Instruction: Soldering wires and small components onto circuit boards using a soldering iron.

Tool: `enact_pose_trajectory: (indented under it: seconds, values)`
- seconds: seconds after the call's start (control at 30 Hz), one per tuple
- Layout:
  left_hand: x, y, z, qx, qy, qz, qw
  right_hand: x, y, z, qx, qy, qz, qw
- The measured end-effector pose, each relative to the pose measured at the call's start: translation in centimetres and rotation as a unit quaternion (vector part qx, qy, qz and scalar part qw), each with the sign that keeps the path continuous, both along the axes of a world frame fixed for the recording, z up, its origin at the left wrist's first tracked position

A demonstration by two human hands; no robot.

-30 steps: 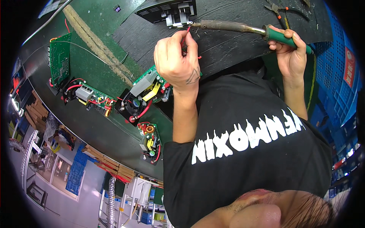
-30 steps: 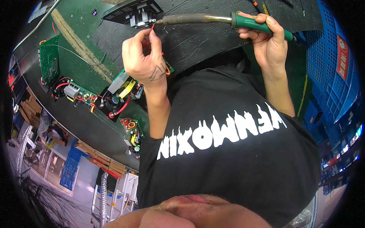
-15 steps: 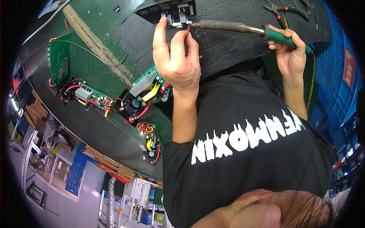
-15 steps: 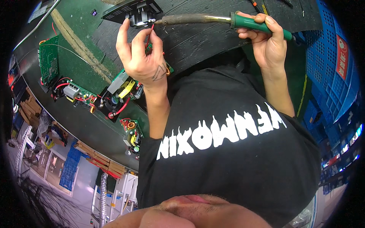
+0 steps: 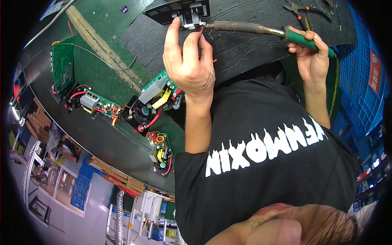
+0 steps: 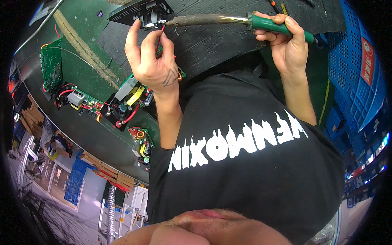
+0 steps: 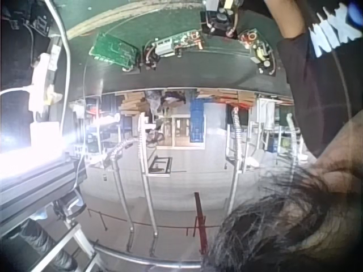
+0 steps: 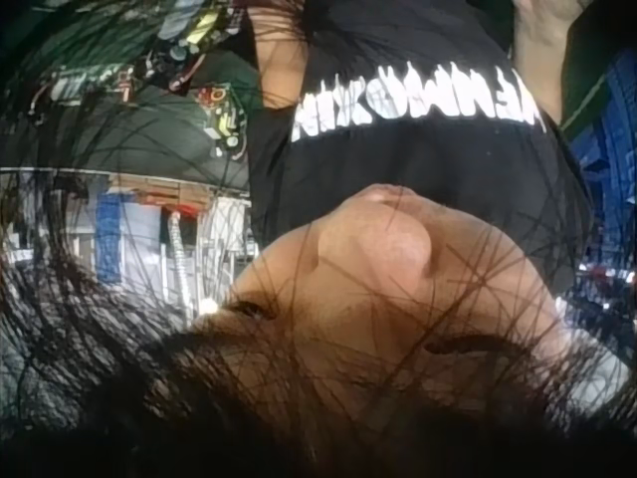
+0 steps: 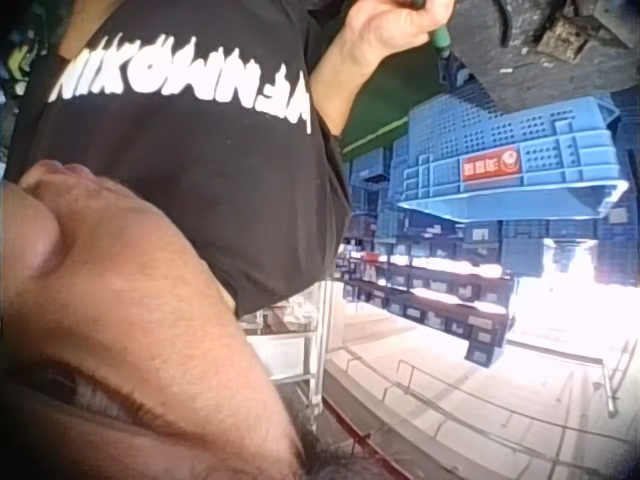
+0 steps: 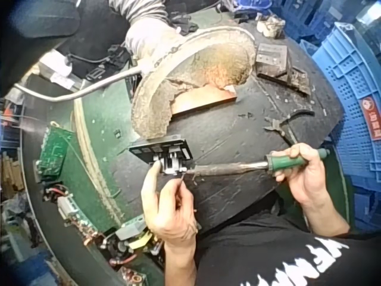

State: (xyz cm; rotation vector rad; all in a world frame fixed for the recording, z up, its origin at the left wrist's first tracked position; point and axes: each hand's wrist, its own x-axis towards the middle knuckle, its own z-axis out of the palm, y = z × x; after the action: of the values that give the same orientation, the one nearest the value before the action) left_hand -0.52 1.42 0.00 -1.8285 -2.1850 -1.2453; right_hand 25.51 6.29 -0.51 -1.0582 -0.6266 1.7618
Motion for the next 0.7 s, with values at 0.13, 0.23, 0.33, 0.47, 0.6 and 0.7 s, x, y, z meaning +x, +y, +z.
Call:
enact_pose_trajectory:
  seconds: [0.13, 0.23, 0.33, 0.47, 0.6, 0.7]
  values:
    - [0.01, 0.05, 0.1, 0.0, 0.01, -0.001, 1.0, 0.0, 0.0, 0.15, -0.001, -0.002, 0.0, 1.0]
    - [0.03, -0.07, 0.05, -0.006, 0.012, 0.004, 1.0, 0.01, -0.01, 0.15, 0.0, 0.0, 0.003, 1.0]
    - [0.08, -0.13, 0.09, -0.017, 0.012, 0.008, 1.0, 0.11, -0.05, 0.14, 0.0, 0.002, 0.004, 1.0]
    - [0.14, -0.13, 0.16, -0.025, 0.014, 0.011, 1.0, 0.23, -0.09, 0.27, -0.004, 0.006, -0.005, 1.0]
    - [-0.05, -0.15, -0.05, -0.026, 0.009, 0.009, 1.0, 0.38, -0.08, 0.2, -0.003, 0.008, -0.008, 1.0]
    - [-0.04, -0.11, -0.13, -0.016, 0.005, 0.008, 1.0, 0.56, -0.11, 0.2, -0.007, 0.008, -0.007, 1.0]
